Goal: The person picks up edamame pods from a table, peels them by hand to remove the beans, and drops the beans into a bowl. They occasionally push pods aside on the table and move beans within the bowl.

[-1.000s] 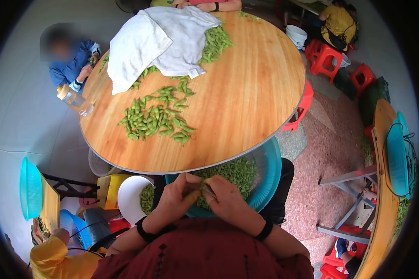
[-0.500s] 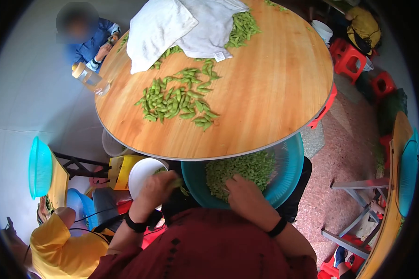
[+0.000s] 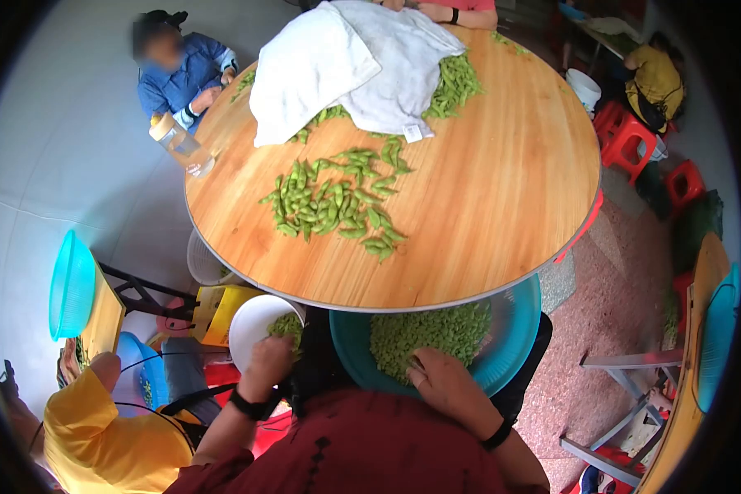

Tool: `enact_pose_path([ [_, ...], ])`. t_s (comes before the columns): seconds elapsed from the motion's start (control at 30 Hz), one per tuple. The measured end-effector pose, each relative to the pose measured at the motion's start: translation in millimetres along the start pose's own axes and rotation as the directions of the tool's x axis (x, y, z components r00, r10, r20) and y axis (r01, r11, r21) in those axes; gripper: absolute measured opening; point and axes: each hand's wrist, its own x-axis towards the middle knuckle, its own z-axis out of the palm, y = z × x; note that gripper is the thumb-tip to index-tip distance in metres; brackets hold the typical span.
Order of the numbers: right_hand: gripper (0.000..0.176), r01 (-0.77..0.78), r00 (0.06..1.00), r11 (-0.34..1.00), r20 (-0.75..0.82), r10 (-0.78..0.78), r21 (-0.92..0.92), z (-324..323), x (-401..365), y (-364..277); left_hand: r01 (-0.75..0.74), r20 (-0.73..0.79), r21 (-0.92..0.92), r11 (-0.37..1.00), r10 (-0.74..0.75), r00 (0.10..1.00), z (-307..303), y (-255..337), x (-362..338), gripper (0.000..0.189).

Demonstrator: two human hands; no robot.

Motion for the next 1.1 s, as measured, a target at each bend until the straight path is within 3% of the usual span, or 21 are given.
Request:
enact_pose_path([
  [0.03, 0.019, -0.08, 0.997, 0.995, -0.004, 0.081, 0.059, -1.7, 0.7, -2.3, 0.002, 0.012, 0.109, 0.994, -0.003, 1.0, -27.7, -1.9, -6.5, 0.018],
  [0.07, 0.019, -0.07, 0.997, 0.996, -0.013, 0.071, 0.054, -1.9, 1.8, -3.3, -0.05, -0.092, 0.023, 0.998, 0.052, 0.994, -42.2, -5.5, -4.3, 0.014],
  [0.1, 0.019, -0.076, 0.996, 0.993, -0.036, 0.079, 0.088, -1.6, 2.7, -4.4, -0.05, -0.105, 0.025, 0.998, 0.052, 0.993, -70.7, 3.9, -1.0, 0.014],
  [0.17, 0.02, -0.072, 0.995, 0.99, -0.063, 0.08, 0.118, -1.1, 5.4, -7.0, -0.234, -0.251, -0.399, 0.887, 0.139, 0.958, -135.7, 28.9, 14.3, 0.014],
  [0.23, 0.019, -0.019, 0.999, 0.995, -0.041, 0.023, 0.093, -1.1, 9.0, -8.3, -0.334, -0.385, -0.342, 0.878, 0.194, 0.902, -161.6, 34.6, 40.6, 0.012],
  [0.3, 0.019, 0.032, 0.998, 0.997, -0.054, -0.028, 0.076, 0.3, 10.3, -11.4, -0.448, -0.566, -0.254, 0.857, 0.244, 0.787, -182.9, 46.2, 76.8, 0.009],
  [0.37, 0.019, 0.079, 0.995, 0.995, -0.067, -0.075, 0.057, 0.6, 11.5, -14.8, -0.453, -0.669, -0.114, 0.884, 0.269, 0.693, -186.8, 48.8, 124.8, 0.011],
  [0.4, 0.019, 0.091, 0.994, 0.993, -0.068, -0.085, 0.079, 0.9, 11.4, -16.4, -0.46, -0.677, -0.111, 0.881, 0.272, 0.684, -184.5, 48.8, 149.8, 0.011],
  [0.47, 0.019, 0.105, 0.992, 0.99, -0.077, -0.098, 0.093, 0.3, 10.5, -19.2, -0.286, -0.545, -0.018, 0.958, 0.231, 0.806, -180.9, 50.9, 188.3, 0.01],
  [0.5, 0.02, 0.083, 0.995, 0.992, -0.071, -0.077, 0.092, -0.1, 9.5, -20.4, -0.295, -0.552, -0.016, 0.955, 0.237, 0.799, -183.3, 54.5, 192.6, 0.01],
  [0.57, 0.021, 0.061, 0.995, 0.995, -0.079, -0.055, 0.084, 0.4, 6.4, -19.9, -0.208, -0.321, 0.024, 0.978, 0.205, 0.925, -189.1, 63.6, 200.8, 0.014],
  [0.7, 0.023, 0.057, 0.992, 0.992, -0.115, -0.044, 0.112, -3.2, 5.2, -21.1, -0.343, -0.348, -0.049, 0.938, 0.306, 0.886, -181.4, 64.5, 193.8, 0.014],
  [0.8, 0.025, 0.067, 0.985, 0.984, -0.165, -0.04, 0.165, -8.7, 8.4, -30.2, -0.448, -0.551, -0.021, 0.894, 0.364, 0.751, -180.1, 65.6, 181.3, 0.022],
  [0.83, 0.025, 0.078, 0.98, 0.977, -0.194, -0.039, 0.197, -10.8, 11.4, -33.2, -0.453, -0.553, -0.015, 0.891, 0.37, 0.747, -183.6, 71.2, 170.8, 0.022],
  [0.87, 0.025, 0.078, 0.979, 0.977, -0.201, -0.038, 0.2, -12.5, 15.5, -34.6, -0.508, -0.575, -0.126, 0.852, 0.354, 0.737, -187.3, 78.3, 158.2, 0.024],
  [0.9, 0.026, 0.069, 0.982, 0.939, -0.191, -0.004, 0.337, -15.1, 20.0, -35.5, -0.555, -0.592, -0.236, 0.798, 0.335, 0.733, -189.2, 86.0, 144.1, 0.025],
  [0.93, 0.026, 0.057, 0.984, 0.882, -0.175, 0.029, 0.468, -18.2, 24.2, -37.0, -0.643, -0.582, -0.291, 0.708, 0.403, 0.707, -188.6, 93.8, 128.2, 0.026],
  [0.97, 0.026, 0.048, 0.984, 0.879, -0.175, 0.041, 0.474, -22.3, 27.7, -42.6, -0.715, -0.573, -0.349, 0.606, 0.466, 0.674, -184.9, 102.5, 111.5, 0.027],
  [1.03, 0.023, 0.11, 0.971, 0.744, -0.23, 0.059, 0.659, -29.6, 34.3, -54.8, -0.726, -0.541, -0.505, 0.466, 0.485, 0.687, -166.8, 124.4, 82.4, 0.029],
  [1.1, 0.02, 0.11, 0.971, 0.715, -0.228, 0.07, 0.69, -26.5, 45.5, -47.0, -0.691, -0.519, -0.589, 0.419, 0.46, 0.721, -148.1, 139.8, 61.2, 0.03],
])
